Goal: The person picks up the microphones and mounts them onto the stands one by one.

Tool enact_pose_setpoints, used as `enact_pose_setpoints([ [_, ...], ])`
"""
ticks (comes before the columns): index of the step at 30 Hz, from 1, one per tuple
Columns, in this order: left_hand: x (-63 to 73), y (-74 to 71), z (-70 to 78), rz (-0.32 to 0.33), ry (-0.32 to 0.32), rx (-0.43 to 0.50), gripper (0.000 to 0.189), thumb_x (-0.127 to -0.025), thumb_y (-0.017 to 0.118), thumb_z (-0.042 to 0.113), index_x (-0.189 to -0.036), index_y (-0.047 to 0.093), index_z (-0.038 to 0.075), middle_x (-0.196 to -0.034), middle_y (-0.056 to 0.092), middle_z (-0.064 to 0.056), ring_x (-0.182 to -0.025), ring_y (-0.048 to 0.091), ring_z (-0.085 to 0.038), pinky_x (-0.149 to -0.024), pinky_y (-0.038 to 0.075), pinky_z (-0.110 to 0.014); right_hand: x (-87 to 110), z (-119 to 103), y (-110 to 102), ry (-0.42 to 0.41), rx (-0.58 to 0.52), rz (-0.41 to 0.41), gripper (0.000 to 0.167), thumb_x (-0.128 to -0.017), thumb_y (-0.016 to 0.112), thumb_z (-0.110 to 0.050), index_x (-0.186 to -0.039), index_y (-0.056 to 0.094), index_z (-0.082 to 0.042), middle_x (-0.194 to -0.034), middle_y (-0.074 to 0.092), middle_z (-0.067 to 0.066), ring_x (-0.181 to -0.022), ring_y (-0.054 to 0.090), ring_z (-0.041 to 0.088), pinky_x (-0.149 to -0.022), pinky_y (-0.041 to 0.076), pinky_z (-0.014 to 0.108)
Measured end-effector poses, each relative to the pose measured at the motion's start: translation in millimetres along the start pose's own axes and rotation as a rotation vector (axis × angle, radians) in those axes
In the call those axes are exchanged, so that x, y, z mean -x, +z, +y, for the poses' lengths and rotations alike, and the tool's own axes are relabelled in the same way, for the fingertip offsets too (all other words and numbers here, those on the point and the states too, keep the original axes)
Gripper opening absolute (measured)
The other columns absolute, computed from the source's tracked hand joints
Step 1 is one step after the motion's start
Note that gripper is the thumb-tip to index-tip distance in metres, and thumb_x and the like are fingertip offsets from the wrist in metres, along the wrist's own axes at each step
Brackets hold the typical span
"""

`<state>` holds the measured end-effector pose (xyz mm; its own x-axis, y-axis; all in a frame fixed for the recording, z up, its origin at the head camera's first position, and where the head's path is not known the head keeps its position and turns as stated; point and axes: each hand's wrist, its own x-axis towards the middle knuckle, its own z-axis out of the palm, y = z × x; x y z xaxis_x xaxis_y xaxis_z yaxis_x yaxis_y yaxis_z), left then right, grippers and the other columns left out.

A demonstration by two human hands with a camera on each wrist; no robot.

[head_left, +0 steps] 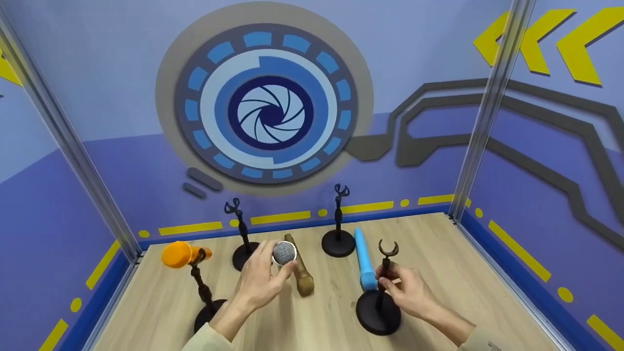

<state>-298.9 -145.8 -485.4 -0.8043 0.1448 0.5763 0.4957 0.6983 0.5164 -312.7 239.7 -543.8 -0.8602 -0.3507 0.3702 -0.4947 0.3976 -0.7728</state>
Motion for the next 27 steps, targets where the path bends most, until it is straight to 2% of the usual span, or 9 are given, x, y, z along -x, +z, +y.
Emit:
enact_pose_setpoints([
  [4,-2.9,1.1,7.6,0.009,0.007,0.043,0.035,-0.103,0.083,0.036,-0.127,0.071,0.014,-0.11,0.072,0.003,-0.096,0.065,-0.01,-0.084,0.055,-0.033,-0.8,-4.9,9.8,-0.01,-0.042,-0.016,0.014,-0.11,0.07,-0.007,-0.121,0.074,0.0,-0.114,0.082,0.015,-0.102,0.082,0.018,-0.083,0.07,0.033],
  [9,-7.5,2.2,15.8,-0.002,0.024,0.082,0.04,-0.105,0.08,0.037,-0.133,0.07,0.01,-0.119,0.074,-0.002,-0.102,0.07,-0.013,-0.085,0.06,-0.034,-3.6,-10.2,23.1,-0.029,-0.095,-0.047,0.013,-0.11,0.07,-0.006,-0.12,0.075,0.001,-0.114,0.083,0.017,-0.103,0.08,0.008,-0.084,0.07,0.035],
  [13,-11.7,2.4,22.8,-0.003,0.044,0.095,0.041,-0.106,0.079,0.038,-0.134,0.069,0.011,-0.121,0.074,-0.001,-0.104,0.072,-0.013,-0.087,0.06,-0.034,-7.9,-15.5,34.6,-0.029,-0.13,-0.077,0.015,-0.111,0.069,-0.007,-0.12,0.075,0.002,-0.115,0.083,0.018,-0.103,0.081,0.013,-0.084,0.069,0.032],
  [20,-18.5,4.2,38.5,-0.018,0.063,0.17,0.044,-0.103,0.082,0.042,-0.135,0.069,0.014,-0.115,0.071,0.002,-0.091,0.066,-0.007,-0.079,0.059,-0.029,-12.2,-24.9,55.7,-0.055,-0.128,-0.096,0.013,-0.11,0.07,-0.009,-0.118,0.077,-0.001,-0.113,0.084,0.014,-0.097,0.081,0.016,-0.084,0.066,0.023],
  [27,-26.3,9.4,51.7,-0.019,0.108,0.27,0.05,-0.102,0.084,0.035,-0.139,0.062,0.007,-0.113,0.075,-0.003,-0.083,0.066,-0.009,-0.069,0.056,-0.024,-16.2,-33.8,73.9,-0.06,-0.162,-0.107,0.013,-0.109,0.072,-0.008,-0.118,0.078,-0.001,-0.113,0.085,0.015,-0.102,0.08,0.011,-0.083,0.066,0.021],
])
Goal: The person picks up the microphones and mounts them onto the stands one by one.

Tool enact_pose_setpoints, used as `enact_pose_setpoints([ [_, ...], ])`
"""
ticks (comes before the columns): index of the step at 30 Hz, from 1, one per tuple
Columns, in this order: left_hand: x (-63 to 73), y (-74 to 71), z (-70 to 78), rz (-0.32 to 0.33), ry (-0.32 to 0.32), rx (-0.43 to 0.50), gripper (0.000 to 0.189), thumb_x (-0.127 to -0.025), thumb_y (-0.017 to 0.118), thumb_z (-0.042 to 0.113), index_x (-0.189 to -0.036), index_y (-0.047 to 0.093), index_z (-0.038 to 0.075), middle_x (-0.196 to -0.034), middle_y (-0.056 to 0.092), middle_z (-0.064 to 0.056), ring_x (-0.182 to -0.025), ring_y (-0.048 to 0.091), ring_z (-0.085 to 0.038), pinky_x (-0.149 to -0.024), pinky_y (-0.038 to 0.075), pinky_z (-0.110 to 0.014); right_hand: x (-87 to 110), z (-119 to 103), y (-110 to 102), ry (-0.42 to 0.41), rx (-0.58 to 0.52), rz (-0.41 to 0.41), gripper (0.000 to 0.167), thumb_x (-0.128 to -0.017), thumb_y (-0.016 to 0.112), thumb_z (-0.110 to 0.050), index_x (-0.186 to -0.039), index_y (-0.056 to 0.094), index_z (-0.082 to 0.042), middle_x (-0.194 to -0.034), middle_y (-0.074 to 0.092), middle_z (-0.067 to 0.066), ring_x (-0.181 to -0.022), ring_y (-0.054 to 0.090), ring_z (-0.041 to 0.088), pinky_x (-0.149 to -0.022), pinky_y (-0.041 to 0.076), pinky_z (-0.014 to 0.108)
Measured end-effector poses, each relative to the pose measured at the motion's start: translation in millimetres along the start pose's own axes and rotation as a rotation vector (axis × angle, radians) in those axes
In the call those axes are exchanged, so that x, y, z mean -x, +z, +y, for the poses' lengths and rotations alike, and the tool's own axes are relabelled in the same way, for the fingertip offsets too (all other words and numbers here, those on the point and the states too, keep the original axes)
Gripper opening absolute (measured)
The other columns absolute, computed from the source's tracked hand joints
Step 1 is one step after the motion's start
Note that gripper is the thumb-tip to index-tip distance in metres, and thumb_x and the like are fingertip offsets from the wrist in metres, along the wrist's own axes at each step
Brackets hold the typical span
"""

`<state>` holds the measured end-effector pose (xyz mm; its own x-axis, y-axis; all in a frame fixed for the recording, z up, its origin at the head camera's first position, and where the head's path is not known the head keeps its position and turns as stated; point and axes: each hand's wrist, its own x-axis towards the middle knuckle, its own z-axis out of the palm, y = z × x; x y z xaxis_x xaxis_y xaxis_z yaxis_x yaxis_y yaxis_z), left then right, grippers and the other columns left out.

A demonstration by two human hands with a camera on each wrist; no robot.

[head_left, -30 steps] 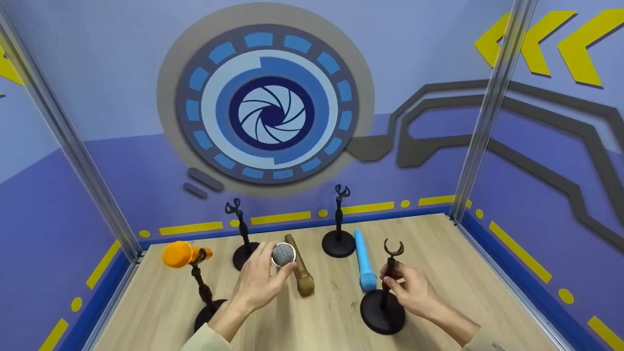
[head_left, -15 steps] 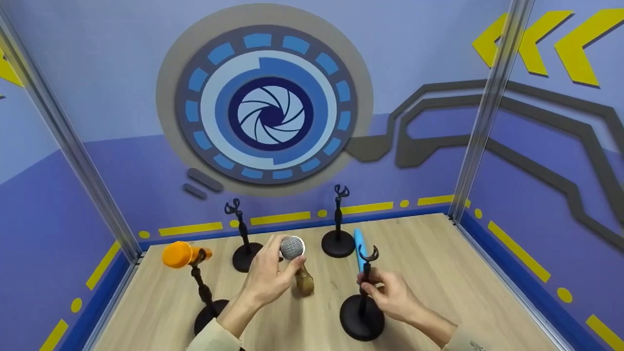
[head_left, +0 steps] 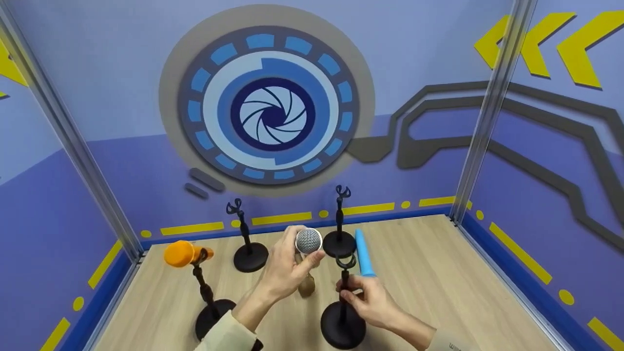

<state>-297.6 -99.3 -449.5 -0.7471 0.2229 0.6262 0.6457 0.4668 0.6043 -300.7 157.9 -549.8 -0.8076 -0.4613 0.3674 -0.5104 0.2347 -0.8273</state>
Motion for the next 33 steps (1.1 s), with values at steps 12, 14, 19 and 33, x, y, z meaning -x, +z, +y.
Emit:
enact_pose_setpoints([
  [12,-10.1,28.5,13.8,0.069,0.156,0.044,0.074,-0.105,0.059,0.065,-0.143,0.058,0.002,-0.113,0.083,-0.008,-0.094,0.076,-0.009,-0.079,0.063,-0.03,-3.4,-2.9,9.5,-0.02,-0.022,-0.011,0.013,-0.109,0.072,-0.01,-0.117,0.078,-0.003,-0.109,0.084,0.015,-0.099,0.08,0.013,-0.081,0.067,0.025],
  [14,-10.9,32.8,14.6,0.084,0.185,0.017,0.075,-0.105,0.056,0.068,-0.141,0.06,0.003,-0.112,0.082,-0.006,-0.095,0.077,-0.01,-0.08,0.064,-0.032,-3.9,-1.7,9.8,-0.027,-0.026,-0.018,0.013,-0.109,0.072,-0.011,-0.116,0.079,-0.002,-0.107,0.084,0.016,-0.097,0.079,0.01,-0.079,0.067,0.025],
  [19,-10.6,41.3,13.8,0.106,0.251,-0.055,0.077,-0.104,0.049,0.072,-0.139,0.062,0.005,-0.115,0.08,-0.005,-0.1,0.077,-0.013,-0.086,0.064,-0.036,-6.8,0.5,9.5,-0.047,-0.037,-0.044,0.011,-0.109,0.071,-0.009,-0.113,0.078,-0.001,-0.103,0.081,0.022,-0.092,0.074,0.006,-0.077,0.065,0.025],
  [33,-7.2,40.6,3.0,0.007,0.29,-0.143,0.067,-0.088,0.09,0.053,-0.137,0.072,0.012,-0.131,0.08,-0.002,-0.121,0.069,-0.022,-0.103,0.06,-0.04,-14.6,0.4,14.2,-0.074,0.015,-0.072,0.014,-0.109,0.07,-0.008,-0.11,0.082,0.0,-0.103,0.083,0.021,-0.091,0.069,-0.001,-0.078,0.062,0.018],
])
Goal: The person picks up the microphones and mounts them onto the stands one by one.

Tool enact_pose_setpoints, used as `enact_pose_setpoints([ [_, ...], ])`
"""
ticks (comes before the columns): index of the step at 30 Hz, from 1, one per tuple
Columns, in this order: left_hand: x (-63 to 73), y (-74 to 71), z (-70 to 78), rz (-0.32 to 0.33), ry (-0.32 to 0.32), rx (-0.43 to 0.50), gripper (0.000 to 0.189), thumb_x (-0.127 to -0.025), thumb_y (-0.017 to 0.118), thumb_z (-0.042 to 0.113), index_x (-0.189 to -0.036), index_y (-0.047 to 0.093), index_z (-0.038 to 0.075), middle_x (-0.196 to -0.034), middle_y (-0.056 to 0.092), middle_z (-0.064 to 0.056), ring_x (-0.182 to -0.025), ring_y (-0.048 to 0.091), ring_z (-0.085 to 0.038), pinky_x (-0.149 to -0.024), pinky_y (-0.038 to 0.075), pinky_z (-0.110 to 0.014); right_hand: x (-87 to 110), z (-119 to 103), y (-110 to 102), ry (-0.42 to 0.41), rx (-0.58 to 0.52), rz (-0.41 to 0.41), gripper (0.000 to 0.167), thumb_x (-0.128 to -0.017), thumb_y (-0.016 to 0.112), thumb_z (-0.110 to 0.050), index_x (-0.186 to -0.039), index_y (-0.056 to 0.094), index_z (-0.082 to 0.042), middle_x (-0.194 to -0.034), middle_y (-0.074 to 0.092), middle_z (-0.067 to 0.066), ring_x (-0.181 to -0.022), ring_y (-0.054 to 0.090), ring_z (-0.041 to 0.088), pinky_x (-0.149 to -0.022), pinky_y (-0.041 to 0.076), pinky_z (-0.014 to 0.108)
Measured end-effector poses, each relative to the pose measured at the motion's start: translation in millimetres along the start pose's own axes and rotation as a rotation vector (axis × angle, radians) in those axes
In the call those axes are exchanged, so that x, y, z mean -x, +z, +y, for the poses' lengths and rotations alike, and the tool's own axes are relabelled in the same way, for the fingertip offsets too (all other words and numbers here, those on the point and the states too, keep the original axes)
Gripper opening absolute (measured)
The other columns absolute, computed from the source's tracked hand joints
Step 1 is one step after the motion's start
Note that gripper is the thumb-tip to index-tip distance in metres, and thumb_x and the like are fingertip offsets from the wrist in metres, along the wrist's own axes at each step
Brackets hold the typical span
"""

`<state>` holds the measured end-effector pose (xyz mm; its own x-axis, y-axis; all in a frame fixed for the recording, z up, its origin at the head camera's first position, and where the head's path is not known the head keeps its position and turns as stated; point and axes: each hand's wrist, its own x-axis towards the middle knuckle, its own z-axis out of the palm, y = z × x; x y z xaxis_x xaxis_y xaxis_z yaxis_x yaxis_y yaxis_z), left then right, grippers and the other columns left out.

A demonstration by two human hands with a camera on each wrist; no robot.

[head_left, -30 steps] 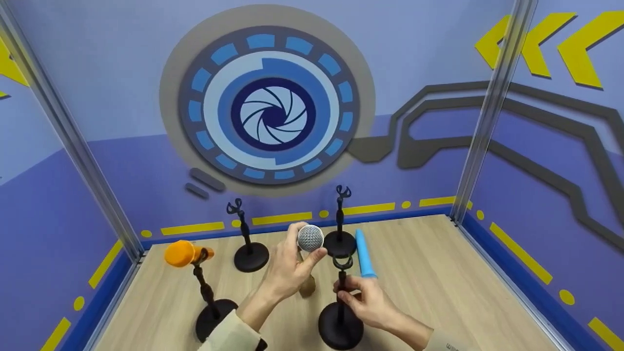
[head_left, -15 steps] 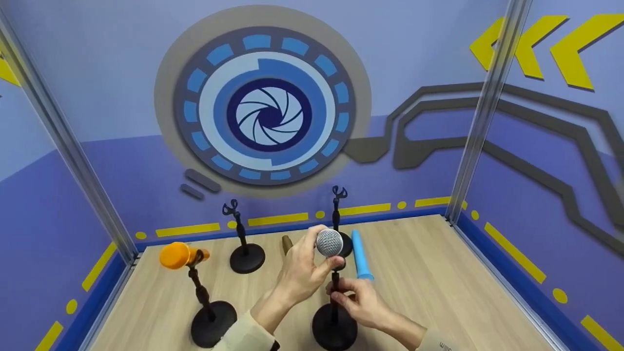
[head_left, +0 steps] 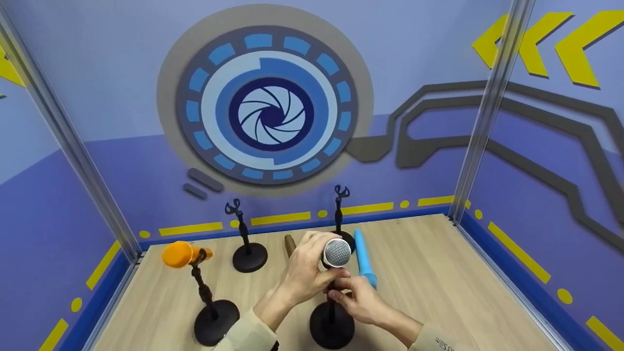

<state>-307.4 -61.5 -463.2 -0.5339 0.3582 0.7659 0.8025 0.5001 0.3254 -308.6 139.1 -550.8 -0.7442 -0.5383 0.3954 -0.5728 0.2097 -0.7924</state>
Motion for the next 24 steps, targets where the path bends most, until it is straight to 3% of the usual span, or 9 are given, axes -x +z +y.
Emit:
enact_pose_setpoints([
  [3,0.8,-0.6,-4.7,-0.041,-0.017,0.015,0.072,-0.081,0.102,0.035,-0.141,0.071,0.011,-0.136,0.079,-0.003,-0.124,0.067,-0.023,-0.107,0.058,-0.04,0.4,-0.4,0.3,0.021,-0.005,0.0,0.015,-0.109,0.07,-0.008,-0.11,0.082,0.0,-0.104,0.082,0.022,-0.092,0.068,-0.002,-0.079,0.062,0.017],
  [8,3.5,0.2,-14.0,-0.059,0.011,0.006,0.081,-0.072,0.102,0.014,-0.145,0.069,0.009,-0.139,0.078,-0.007,-0.129,0.068,-0.025,-0.112,0.057,-0.042,-0.4,-1.0,1.1,0.017,-0.01,0.005,0.013,-0.109,0.07,-0.008,-0.109,0.081,-0.001,-0.1,0.082,0.023,-0.09,0.068,-0.002,-0.078,0.061,0.018],
  [12,4.8,1.2,-17.9,-0.063,0.04,-0.003,0.079,-0.071,0.1,0.012,-0.143,0.067,0.005,-0.138,0.077,-0.011,-0.133,0.071,-0.028,-0.115,0.058,-0.045,-0.5,0.1,1.4,0.015,-0.007,0.007,0.012,-0.108,0.071,-0.009,-0.109,0.081,-0.002,-0.1,0.082,0.021,-0.089,0.068,-0.001,-0.078,0.062,0.019],
  [17,5.2,0.7,-16.9,-0.098,0.015,0.021,0.076,-0.075,0.1,0.01,-0.143,0.066,0.003,-0.138,0.076,-0.01,-0.129,0.075,-0.025,-0.111,0.061,-0.043,1.7,3.2,2.3,0.044,-0.006,0.013,0.012,-0.107,0.073,-0.01,-0.111,0.08,-0.002,-0.105,0.083,0.019,-0.096,0.073,0.003,-0.081,0.063,0.02],
  [24,4.9,-0.4,-15.1,-0.133,-0.029,0.033,0.072,-0.081,0.1,0.012,-0.144,0.066,0.007,-0.138,0.076,-0.008,-0.129,0.075,-0.023,-0.111,0.061,-0.042,6.9,6.7,4.9,0.112,-0.027,-0.018,0.019,-0.106,0.075,-0.009,-0.122,0.079,-0.001,-0.119,0.084,0.016,-0.114,0.083,0.026,-0.086,0.065,0.021],
])
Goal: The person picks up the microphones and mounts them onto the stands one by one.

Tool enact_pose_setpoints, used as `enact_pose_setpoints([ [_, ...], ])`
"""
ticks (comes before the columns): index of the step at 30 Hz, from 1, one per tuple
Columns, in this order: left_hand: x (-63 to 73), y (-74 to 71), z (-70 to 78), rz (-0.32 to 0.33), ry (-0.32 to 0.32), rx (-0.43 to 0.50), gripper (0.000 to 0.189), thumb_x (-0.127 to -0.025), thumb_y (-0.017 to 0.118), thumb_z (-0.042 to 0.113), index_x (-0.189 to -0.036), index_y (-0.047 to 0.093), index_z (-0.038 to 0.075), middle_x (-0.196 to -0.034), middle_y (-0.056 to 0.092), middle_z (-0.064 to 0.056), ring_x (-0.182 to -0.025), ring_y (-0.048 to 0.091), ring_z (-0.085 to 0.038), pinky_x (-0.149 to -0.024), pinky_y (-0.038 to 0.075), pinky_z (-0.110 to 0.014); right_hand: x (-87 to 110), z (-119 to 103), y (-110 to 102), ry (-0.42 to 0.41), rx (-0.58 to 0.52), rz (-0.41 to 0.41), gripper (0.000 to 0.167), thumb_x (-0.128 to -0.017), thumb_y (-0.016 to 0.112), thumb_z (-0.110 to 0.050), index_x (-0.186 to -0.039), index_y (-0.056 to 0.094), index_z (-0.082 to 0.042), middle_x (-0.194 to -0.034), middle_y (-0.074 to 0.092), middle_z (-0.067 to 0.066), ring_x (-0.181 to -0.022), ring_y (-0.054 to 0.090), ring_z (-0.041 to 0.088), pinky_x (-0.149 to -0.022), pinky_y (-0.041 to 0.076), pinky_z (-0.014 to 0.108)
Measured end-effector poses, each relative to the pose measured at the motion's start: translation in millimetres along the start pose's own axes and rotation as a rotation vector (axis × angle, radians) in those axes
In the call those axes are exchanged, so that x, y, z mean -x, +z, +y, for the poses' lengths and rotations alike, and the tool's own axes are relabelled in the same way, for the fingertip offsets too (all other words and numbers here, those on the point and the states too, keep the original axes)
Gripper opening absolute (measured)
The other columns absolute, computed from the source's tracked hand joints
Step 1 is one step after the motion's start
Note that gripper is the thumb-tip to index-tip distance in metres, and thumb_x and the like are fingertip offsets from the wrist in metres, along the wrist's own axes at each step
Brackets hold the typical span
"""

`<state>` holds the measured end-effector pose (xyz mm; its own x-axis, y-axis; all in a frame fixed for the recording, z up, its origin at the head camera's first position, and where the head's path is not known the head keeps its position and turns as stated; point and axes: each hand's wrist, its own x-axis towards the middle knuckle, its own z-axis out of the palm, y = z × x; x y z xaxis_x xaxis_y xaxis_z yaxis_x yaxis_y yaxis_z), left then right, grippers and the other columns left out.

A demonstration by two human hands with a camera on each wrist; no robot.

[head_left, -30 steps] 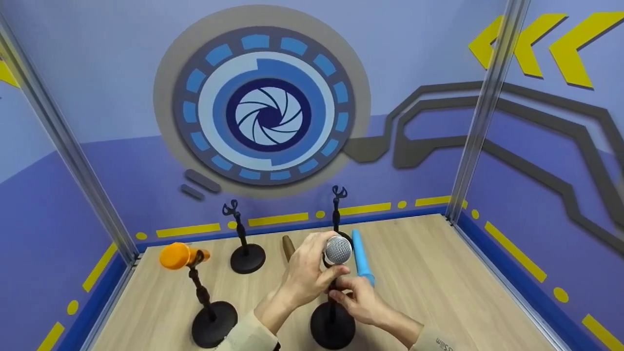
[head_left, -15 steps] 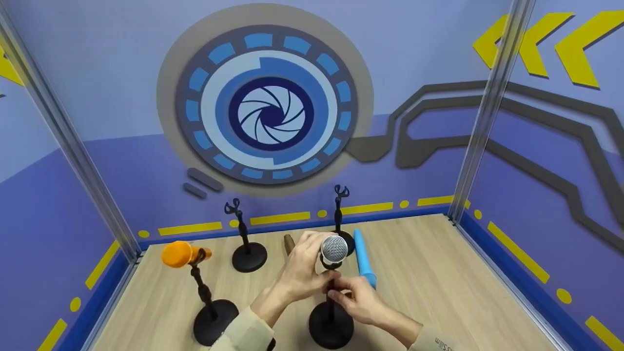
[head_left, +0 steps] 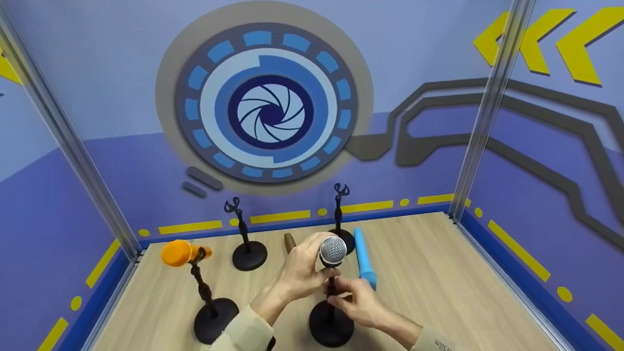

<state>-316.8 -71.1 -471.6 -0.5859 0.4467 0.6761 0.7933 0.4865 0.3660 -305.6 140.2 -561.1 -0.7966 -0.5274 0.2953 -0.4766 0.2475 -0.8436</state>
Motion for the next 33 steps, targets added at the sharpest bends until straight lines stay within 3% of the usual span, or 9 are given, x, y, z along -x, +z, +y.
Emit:
enact_pose_setpoints([
  [8,1.5,-0.4,1.1,-0.008,-0.018,0.004,0.07,-0.082,0.1,0.012,-0.143,0.067,0.009,-0.138,0.076,-0.007,-0.129,0.075,-0.021,-0.111,0.061,-0.042,0.7,0.8,0.8,-0.01,0.009,0.003,0.018,-0.107,0.075,-0.011,-0.123,0.08,-0.007,-0.119,0.084,0.015,-0.114,0.084,0.029,-0.084,0.065,0.021],
  [18,0.6,0.1,0.8,0.019,0.006,-0.006,0.069,-0.079,0.101,0.011,-0.14,0.068,0.009,-0.134,0.077,-0.006,-0.124,0.077,-0.021,-0.108,0.063,-0.041,1.0,0.9,2.6,-0.023,0.021,0.034,0.017,-0.104,0.077,-0.009,-0.12,0.08,-0.002,-0.114,0.086,0.014,-0.106,0.079,0.005,-0.083,0.063,0.019],
  [25,0.1,-0.6,-0.1,0.018,0.009,-0.008,0.066,-0.08,0.101,0.012,-0.138,0.069,0.008,-0.131,0.078,-0.007,-0.121,0.078,-0.021,-0.106,0.063,-0.041,0.2,1.0,3.7,-0.036,0.016,0.038,0.016,-0.105,0.076,-0.009,-0.119,0.079,-0.003,-0.113,0.086,0.013,-0.108,0.082,0.015,-0.082,0.064,0.019],
  [33,4.5,6.3,-2.7,0.038,0.063,0.014,0.052,-0.082,0.095,-0.004,-0.127,0.074,0.011,-0.12,0.079,-0.005,-0.112,0.08,-0.018,-0.1,0.066,-0.038,0.3,1.9,4.5,-0.028,0.003,0.044,0.016,-0.105,0.076,-0.006,-0.118,0.078,0.003,-0.113,0.084,0.017,-0.104,0.081,0.01,-0.084,0.064,0.021],
])
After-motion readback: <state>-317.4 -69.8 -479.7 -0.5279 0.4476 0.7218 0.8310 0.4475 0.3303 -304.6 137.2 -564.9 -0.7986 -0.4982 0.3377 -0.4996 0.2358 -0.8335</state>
